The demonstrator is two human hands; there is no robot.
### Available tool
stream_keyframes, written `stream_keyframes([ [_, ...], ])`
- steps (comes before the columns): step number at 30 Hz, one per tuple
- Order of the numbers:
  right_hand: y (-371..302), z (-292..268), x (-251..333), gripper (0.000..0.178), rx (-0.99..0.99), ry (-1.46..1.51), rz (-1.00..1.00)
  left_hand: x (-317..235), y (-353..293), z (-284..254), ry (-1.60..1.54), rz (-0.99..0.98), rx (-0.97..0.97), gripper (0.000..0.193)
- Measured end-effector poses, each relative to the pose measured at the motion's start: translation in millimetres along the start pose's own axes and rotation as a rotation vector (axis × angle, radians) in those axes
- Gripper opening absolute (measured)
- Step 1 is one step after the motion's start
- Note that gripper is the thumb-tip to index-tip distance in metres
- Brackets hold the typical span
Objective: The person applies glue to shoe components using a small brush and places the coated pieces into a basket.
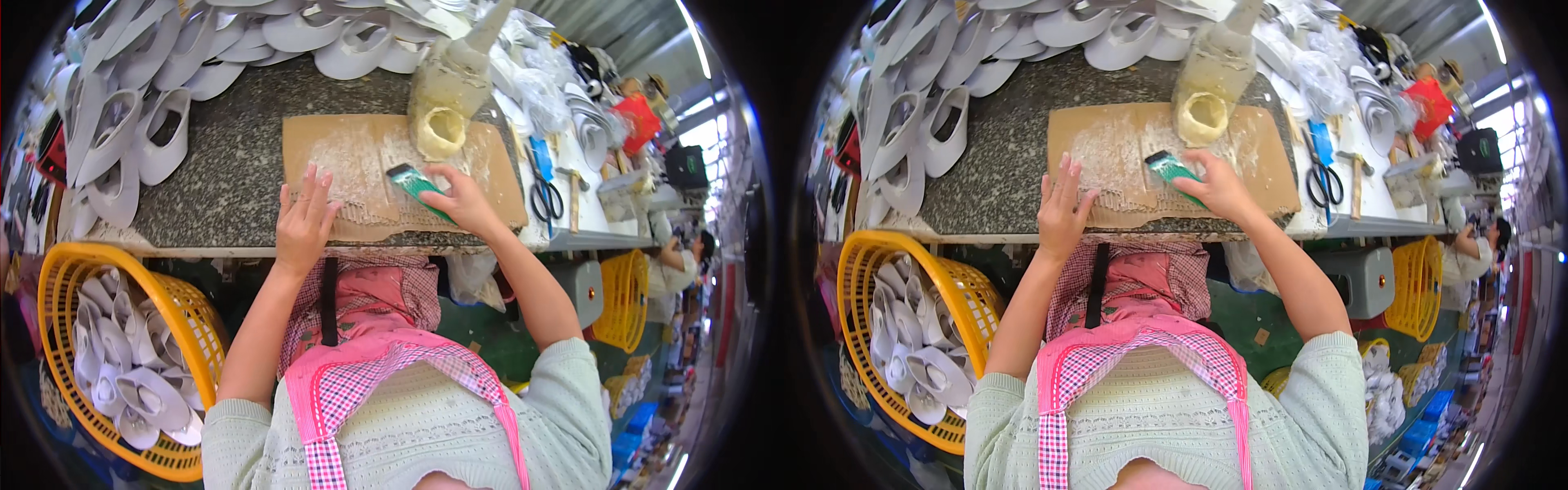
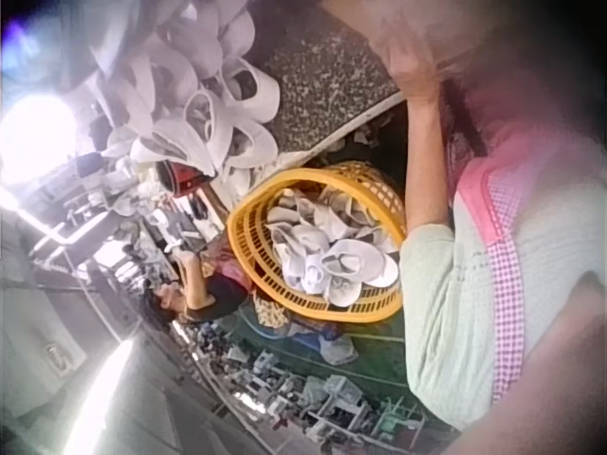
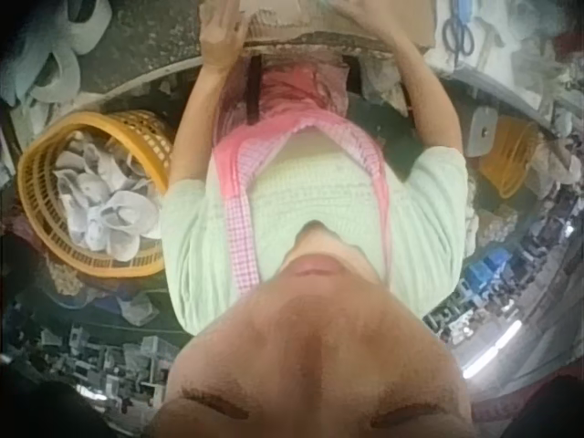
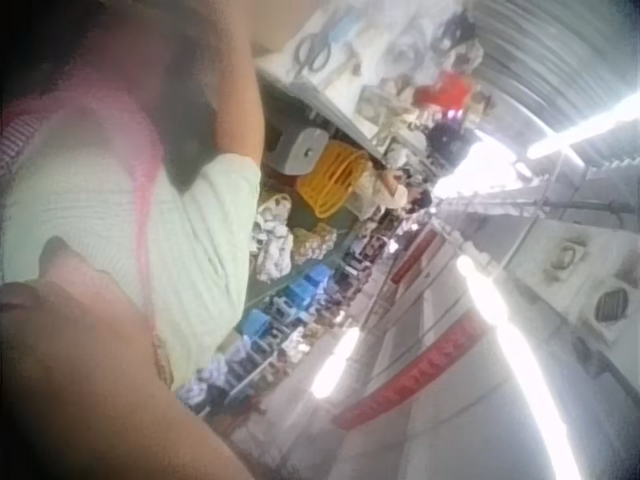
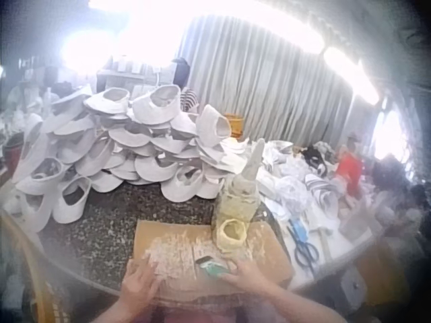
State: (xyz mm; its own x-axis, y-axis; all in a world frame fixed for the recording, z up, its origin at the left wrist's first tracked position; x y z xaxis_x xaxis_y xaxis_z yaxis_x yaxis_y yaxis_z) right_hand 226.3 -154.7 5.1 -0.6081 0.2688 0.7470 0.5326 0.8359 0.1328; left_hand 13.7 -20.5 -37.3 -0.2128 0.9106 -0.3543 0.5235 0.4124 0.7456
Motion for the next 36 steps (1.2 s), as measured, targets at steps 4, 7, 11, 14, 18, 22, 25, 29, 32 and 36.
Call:
stream_keyframes([
  [4,-6,-6,10,0.047,0.317,0.241,0.26,2,20,-23,0.084,-0.387,-0.039,0.064],
  [7,-11,7,8,0.056,0.315,0.718,0.323,32,20,-46,-0.132,-0.597,-0.211,0.066],
  [11,-6,24,44,0.044,0.28,0.671,-0.019,19,20,-101,-0.069,-0.567,-0.155,0.061],
  [14,-15,4,57,0.018,-0.051,0.072,-0.24,9,14,-149,0.12,-0.498,0.11,0.065],
  [18,-17,-11,52,0.018,-0.078,0.324,-0.155,74,-43,-262,0.488,-0.79,-0.01,0.046],
  [22,-8,12,37,0.036,-0.021,0.486,-0.003,137,-172,-370,0.889,-1.234,0.089,0.042],
  [25,-3,22,56,0.038,-0.044,0.413,-0.329,142,-191,-367,0.894,-1.212,0.311,0.038],
  [29,-4,32,74,0.035,-0.068,0.49,-0.244,141,-196,-394,1.127,-1.243,0.278,0.035],
  [32,-3,39,64,0.033,-0.11,0.568,-0.13,150,-223,-404,1.1,-1.036,0.419,0.04],
  [36,7,25,54,0.026,-0.093,0.648,-0.072,177,-227,-401,0.945,-1.233,0.702,0.026],
])
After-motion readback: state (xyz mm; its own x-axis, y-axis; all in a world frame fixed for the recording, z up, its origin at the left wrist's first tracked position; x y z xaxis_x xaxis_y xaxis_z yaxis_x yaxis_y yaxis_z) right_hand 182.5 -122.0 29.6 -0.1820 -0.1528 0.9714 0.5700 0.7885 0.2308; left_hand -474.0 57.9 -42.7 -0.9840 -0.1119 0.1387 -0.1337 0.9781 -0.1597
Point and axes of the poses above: each hand's wrist, its own y-axis towards the middle knuckle, its own z-axis out of the palm, x = y × z, the point moved 4 cm from there along y, towards the middle knuckle, and after that the axes turned 4 degrees about -x, right-handed, at the moved point
